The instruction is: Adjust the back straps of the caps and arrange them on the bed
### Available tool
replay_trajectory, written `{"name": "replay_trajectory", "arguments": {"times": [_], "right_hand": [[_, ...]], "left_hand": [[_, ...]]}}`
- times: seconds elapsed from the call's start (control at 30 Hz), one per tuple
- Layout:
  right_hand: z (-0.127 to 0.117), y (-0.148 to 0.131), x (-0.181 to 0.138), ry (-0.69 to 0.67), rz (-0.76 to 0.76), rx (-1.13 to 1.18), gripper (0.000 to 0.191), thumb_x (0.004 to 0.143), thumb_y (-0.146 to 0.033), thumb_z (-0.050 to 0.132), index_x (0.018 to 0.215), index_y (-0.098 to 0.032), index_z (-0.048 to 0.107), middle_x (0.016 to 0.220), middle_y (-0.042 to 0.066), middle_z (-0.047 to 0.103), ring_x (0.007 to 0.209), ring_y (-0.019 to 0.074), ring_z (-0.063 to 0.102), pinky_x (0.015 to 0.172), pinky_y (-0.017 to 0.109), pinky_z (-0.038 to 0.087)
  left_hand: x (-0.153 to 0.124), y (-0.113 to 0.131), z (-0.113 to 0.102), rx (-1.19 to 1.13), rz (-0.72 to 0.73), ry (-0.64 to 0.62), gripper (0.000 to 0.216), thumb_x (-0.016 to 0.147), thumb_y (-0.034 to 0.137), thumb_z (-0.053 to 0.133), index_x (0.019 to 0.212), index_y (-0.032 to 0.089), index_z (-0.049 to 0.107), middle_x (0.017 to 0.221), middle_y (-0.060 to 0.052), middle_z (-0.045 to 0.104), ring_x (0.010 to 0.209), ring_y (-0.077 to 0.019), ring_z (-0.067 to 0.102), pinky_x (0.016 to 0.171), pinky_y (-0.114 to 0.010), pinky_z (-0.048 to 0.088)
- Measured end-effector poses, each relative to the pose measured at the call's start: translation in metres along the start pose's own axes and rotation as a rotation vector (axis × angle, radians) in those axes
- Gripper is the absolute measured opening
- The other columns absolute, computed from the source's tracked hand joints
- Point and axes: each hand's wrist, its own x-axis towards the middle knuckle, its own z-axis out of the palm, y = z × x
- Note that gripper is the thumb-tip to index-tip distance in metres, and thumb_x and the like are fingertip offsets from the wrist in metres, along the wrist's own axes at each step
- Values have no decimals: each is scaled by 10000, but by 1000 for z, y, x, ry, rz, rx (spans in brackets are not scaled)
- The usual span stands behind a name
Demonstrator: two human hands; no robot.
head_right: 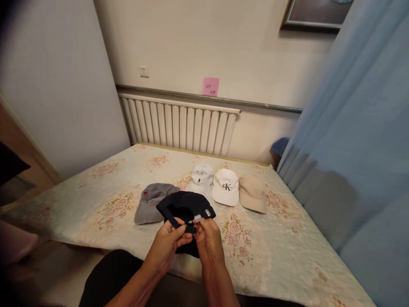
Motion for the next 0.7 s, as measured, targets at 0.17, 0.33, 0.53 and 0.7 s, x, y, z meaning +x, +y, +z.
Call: {"name": "replay_trajectory", "arguments": {"times": [0.17, 0.33, 0.53, 0.7], "right_hand": [[-5, 4, -4, 28, 28, 42, 132, 624, -199, 751, 714, -178, 657, 669, -5, 672, 568, 112, 574, 518, 225, 463], [-11, 6, -7, 24, 76, 104, 112, 630, -178, 752, 667, -165, 647, 669, 6, 679, 578, 115, 583, 567, 245, 493], [-11, 4, -11, -15, 114, 146, 72, 657, -136, 729, 662, -156, 660, 666, 15, 690, 591, 113, 598, 600, 242, 503], [-10, 3, -15, -46, 86, 136, 79, 649, -125, 731, 665, -159, 661, 627, 7, 677, 562, 113, 592, 584, 241, 499]], "left_hand": [[0, 2, 4, -44, 4, 43, 326, 606, 170, 737, 817, 160, 489, 664, 21, 617, 568, -119, 630, 634, -275, 544], [-1, 2, 4, -76, 36, 23, 286, 656, 176, 712, 840, 165, 493, 653, 31, 594, 576, -97, 610, 624, -242, 527], [0, 2, 3, -108, 49, 8, 292, 678, 202, 712, 874, 163, 500, 671, 27, 599, 580, -88, 600, 626, -234, 517], [0, 3, 5, -121, 50, -5, 300, 671, 206, 722, 869, 162, 501, 654, 32, 589, 576, -91, 601, 632, -245, 520]]}}
